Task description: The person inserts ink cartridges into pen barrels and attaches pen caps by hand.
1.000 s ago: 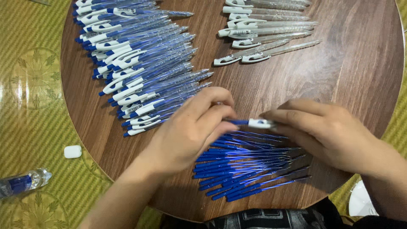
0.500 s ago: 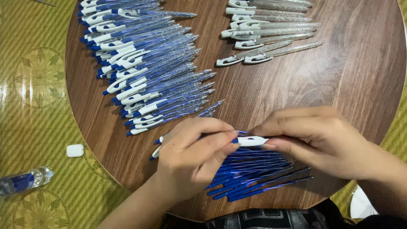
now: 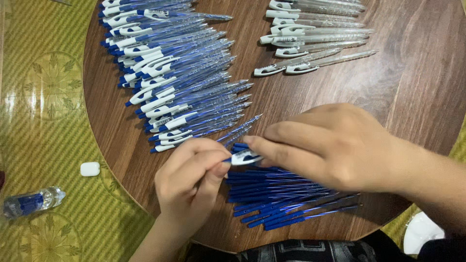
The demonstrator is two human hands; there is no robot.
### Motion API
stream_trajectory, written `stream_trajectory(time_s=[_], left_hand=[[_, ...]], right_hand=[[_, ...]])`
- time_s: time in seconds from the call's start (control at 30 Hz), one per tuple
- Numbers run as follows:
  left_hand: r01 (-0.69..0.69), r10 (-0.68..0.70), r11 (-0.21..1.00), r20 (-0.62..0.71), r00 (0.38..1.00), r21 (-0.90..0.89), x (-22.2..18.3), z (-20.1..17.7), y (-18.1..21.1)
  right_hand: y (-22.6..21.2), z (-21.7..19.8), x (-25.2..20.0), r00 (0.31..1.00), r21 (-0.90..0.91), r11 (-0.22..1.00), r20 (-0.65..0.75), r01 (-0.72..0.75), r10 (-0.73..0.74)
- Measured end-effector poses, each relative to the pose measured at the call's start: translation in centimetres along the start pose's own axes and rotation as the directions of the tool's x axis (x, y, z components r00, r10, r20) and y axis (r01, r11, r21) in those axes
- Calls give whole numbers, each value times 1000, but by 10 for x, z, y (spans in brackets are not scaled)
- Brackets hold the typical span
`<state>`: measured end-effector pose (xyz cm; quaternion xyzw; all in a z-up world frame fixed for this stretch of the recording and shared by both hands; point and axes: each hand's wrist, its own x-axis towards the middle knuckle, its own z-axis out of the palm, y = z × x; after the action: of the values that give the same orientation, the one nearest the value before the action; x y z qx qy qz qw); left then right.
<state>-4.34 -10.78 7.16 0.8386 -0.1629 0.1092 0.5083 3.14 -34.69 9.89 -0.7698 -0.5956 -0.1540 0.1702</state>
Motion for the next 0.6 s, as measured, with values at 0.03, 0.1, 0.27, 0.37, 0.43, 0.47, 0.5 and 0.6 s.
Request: stream_trajectory(time_s=[0.03, 0.1, 0.27, 0.37, 0.43, 0.47, 0.5, 0.6], left_hand=[[-151, 156, 986, -62, 986, 77, -3, 0, -3], [-257, 267, 952, -36, 963, 168, -4, -3, -17], [-493, 469, 821, 153, 870, 287, -4, -10, -45], [-546, 535, 766, 134, 834, 339, -2, -7, -45], [-543, 529, 780, 134, 838, 311, -4, -5, -49], [-547, 532, 778, 138, 835, 309, -1, -4, -45], [-524, 510, 790, 132, 850, 319, 0, -3, -41], [-461, 449, 845, 108, 887, 271, -2, 4, -38]], right_hand=[[3, 3, -2, 995, 89, 994, 89, -59, 51], [10, 5, 6, 983, 279, 950, 152, -139, 99], [18, 16, 12, 961, 657, 704, 229, -268, 153], [18, 24, 5, 951, 669, 676, 230, -308, 205], [18, 28, 4, 966, 713, 652, 184, -258, 181], [16, 28, 3, 966, 711, 654, 181, -258, 185], [14, 29, 2, 970, 701, 672, 151, -240, 189], [8, 32, -3, 979, 589, 785, 65, -193, 192]])
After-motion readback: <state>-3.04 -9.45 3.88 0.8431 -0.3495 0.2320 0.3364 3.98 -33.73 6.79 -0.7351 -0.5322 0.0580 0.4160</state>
